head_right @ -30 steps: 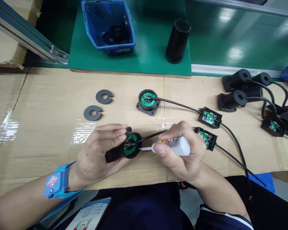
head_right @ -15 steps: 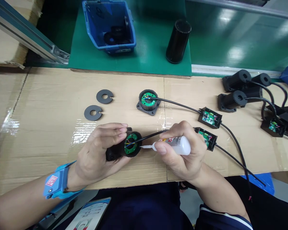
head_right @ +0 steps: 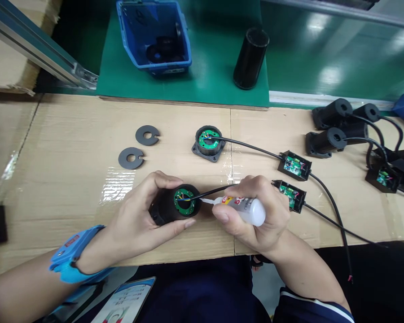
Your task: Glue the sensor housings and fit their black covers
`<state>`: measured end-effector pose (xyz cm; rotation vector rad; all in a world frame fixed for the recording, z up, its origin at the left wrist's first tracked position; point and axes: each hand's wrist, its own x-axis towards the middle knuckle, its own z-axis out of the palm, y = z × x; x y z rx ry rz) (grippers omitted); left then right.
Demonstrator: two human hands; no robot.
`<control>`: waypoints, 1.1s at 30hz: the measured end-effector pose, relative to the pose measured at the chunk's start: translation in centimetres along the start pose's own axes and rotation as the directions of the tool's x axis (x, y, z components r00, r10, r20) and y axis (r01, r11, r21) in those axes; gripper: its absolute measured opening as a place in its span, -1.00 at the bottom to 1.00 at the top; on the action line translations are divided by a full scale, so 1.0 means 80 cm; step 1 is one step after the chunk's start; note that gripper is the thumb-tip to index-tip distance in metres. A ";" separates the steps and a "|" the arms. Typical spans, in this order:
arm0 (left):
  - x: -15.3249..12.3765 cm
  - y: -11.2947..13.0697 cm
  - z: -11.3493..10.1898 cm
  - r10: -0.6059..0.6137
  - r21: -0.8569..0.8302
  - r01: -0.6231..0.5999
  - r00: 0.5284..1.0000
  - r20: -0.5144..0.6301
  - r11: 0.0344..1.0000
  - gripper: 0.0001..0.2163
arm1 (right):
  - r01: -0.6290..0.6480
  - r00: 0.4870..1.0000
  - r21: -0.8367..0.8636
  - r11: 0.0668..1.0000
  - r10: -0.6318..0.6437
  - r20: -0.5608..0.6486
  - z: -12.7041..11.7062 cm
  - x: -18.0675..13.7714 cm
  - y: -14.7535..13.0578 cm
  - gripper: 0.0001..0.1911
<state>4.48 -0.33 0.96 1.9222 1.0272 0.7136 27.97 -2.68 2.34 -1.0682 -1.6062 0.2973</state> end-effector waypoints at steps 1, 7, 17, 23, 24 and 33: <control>0.001 0.000 0.000 -0.039 -0.032 0.040 0.999 0.016 0.999 -0.54 | 0.003 1.000 -0.006 1.000 -0.003 0.012 -0.001 0.000 -0.001 -0.80; 0.005 0.006 0.000 -0.260 -0.290 0.295 0.954 0.151 0.911 -0.57 | -0.046 0.996 0.028 0.999 0.044 0.082 -0.004 -0.003 -0.003 -0.80; 0.012 -0.009 0.004 -0.056 -0.318 0.102 0.987 0.150 0.943 -0.51 | -0.490 0.754 0.521 0.699 0.640 -0.149 0.009 0.024 0.009 -0.57; 0.029 -0.025 -0.003 0.082 -0.409 0.047 0.953 0.293 0.911 -0.54 | -0.545 0.634 0.638 0.544 0.765 -0.110 0.003 0.051 0.011 -0.52; 0.038 -0.028 -0.004 0.068 -0.420 0.040 0.969 0.239 0.907 -0.55 | -0.542 0.621 0.644 0.540 0.773 -0.126 0.002 0.056 0.012 -0.50; 0.130 -0.048 0.027 0.119 -0.053 -0.123 0.990 -0.081 0.991 -0.55 | -0.523 0.598 0.632 0.572 0.775 -0.205 0.010 0.081 0.030 -0.46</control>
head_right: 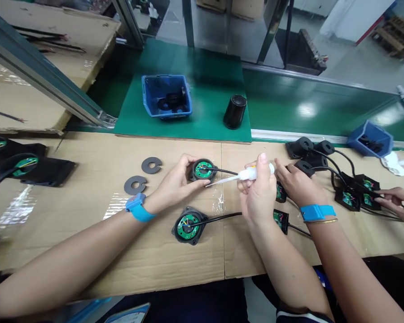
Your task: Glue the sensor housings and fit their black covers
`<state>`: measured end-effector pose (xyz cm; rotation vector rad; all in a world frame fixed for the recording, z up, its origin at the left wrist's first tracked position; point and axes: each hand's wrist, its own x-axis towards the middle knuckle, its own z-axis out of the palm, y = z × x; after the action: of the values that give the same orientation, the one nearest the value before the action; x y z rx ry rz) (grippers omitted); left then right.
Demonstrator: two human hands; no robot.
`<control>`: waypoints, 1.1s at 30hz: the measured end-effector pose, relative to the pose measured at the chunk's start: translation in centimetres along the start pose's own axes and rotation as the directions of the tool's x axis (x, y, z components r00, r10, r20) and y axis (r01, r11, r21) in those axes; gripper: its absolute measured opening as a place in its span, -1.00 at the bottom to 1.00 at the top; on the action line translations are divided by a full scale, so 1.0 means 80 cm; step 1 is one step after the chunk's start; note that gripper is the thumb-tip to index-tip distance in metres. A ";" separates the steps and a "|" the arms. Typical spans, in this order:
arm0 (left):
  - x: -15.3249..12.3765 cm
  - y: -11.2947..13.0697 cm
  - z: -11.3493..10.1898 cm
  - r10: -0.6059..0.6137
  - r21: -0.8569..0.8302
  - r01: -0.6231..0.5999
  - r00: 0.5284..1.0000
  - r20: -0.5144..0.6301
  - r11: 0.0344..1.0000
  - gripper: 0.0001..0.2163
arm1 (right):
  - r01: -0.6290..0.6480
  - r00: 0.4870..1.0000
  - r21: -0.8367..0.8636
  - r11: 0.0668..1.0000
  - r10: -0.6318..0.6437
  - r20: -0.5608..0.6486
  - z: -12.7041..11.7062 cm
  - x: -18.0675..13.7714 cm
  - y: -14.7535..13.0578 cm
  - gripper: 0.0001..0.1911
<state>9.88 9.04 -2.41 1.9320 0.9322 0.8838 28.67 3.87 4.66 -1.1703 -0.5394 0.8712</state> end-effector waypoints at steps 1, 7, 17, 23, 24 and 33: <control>-0.002 -0.001 0.001 0.015 0.003 -0.014 1.000 -0.013 1.000 -0.57 | 0.015 1.000 -0.010 1.000 -0.015 -0.011 -0.001 0.001 0.002 -0.47; -0.025 0.017 -0.011 0.315 0.215 -0.292 0.945 -0.084 0.932 -0.55 | 0.196 0.980 -0.120 0.973 -0.198 -0.006 -0.018 0.003 0.013 -0.52; -0.026 0.032 -0.018 0.341 0.271 -0.309 0.937 -0.078 0.912 -0.62 | 0.435 0.899 -0.336 0.835 -0.386 0.205 -0.027 -0.012 0.018 -0.67; -0.027 0.035 -0.020 0.340 0.247 -0.315 0.938 -0.068 0.916 -0.65 | 0.511 0.856 -0.315 0.799 -0.445 0.262 -0.032 -0.009 0.026 -0.69; -0.027 0.036 -0.020 0.344 0.250 -0.318 0.937 -0.067 0.915 -0.66 | 0.512 0.856 -0.308 0.802 -0.443 0.268 -0.033 -0.008 0.027 -0.70; -0.027 0.040 -0.022 0.313 0.240 -0.291 0.948 -0.059 0.926 -0.67 | 0.527 0.847 -0.362 0.769 -0.440 0.298 -0.031 -0.012 0.023 -0.71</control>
<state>8.31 6.53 0.59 2.2918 0.8324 1.0945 29.46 1.91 2.17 -1.2596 -1.1944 0.4159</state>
